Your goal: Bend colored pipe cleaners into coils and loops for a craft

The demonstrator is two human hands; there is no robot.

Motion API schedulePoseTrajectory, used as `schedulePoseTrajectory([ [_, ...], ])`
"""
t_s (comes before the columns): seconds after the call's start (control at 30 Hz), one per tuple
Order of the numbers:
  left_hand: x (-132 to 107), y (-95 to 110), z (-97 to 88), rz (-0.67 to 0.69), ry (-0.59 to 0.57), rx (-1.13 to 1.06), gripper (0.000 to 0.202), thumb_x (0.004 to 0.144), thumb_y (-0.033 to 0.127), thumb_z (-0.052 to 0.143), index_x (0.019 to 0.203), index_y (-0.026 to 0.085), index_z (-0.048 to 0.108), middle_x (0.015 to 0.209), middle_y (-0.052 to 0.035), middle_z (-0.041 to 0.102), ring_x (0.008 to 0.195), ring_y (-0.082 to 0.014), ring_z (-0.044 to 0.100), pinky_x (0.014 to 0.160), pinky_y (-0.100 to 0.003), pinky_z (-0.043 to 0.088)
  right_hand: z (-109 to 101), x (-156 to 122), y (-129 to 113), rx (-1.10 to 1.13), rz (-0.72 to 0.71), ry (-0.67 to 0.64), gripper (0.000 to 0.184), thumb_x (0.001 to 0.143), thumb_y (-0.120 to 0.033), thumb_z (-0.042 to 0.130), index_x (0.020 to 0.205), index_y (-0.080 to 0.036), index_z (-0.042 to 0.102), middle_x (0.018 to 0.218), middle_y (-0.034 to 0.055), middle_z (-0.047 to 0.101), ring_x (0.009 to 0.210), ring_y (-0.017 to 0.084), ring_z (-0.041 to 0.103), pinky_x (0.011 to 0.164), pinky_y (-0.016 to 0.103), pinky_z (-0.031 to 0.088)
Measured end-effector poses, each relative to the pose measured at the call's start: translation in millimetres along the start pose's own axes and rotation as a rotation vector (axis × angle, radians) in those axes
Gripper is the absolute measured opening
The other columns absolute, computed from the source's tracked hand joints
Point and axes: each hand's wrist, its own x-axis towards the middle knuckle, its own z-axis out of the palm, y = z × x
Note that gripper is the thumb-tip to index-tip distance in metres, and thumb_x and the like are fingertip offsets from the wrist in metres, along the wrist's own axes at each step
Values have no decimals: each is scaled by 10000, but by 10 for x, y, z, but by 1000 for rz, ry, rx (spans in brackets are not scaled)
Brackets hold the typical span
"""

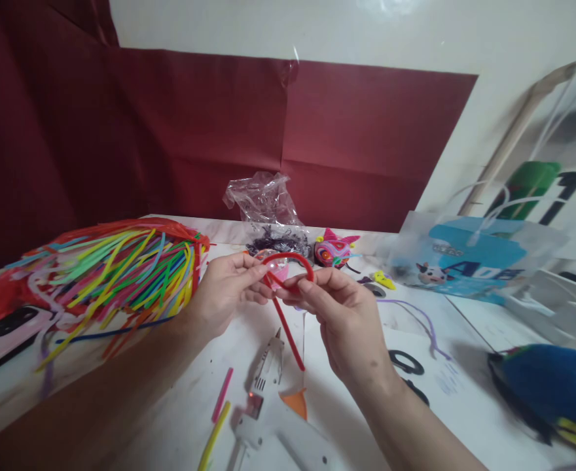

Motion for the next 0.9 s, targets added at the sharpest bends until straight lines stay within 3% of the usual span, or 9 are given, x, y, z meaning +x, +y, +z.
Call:
schedulePoseTrajectory([
  [0.33,2,11,-33,5,-16,-29,106,763,87,544,662,113,525,467,9,573,416,-82,557,430,-173,432,17,-25,16,-9,-77,-26,52,659,-225,713,664,-191,674,733,10,710,665,157,666,694,264,514],
  [0.6,-11,-11,-30,-77,-80,-72,148,777,102,529,631,90,547,483,-15,567,430,-71,536,447,-173,408,31,-56,22,-46,-107,-75,28,710,-195,673,695,-216,683,765,0,700,710,150,652,727,277,515],
  [0.9,16,-62,-56,-92,-117,-165,151,788,88,490,641,101,518,514,3,526,414,-41,475,393,-144,329,39,-130,55,-352,-185,-194,61,755,-193,634,738,-233,676,757,-7,658,702,131,594,681,240,485],
])
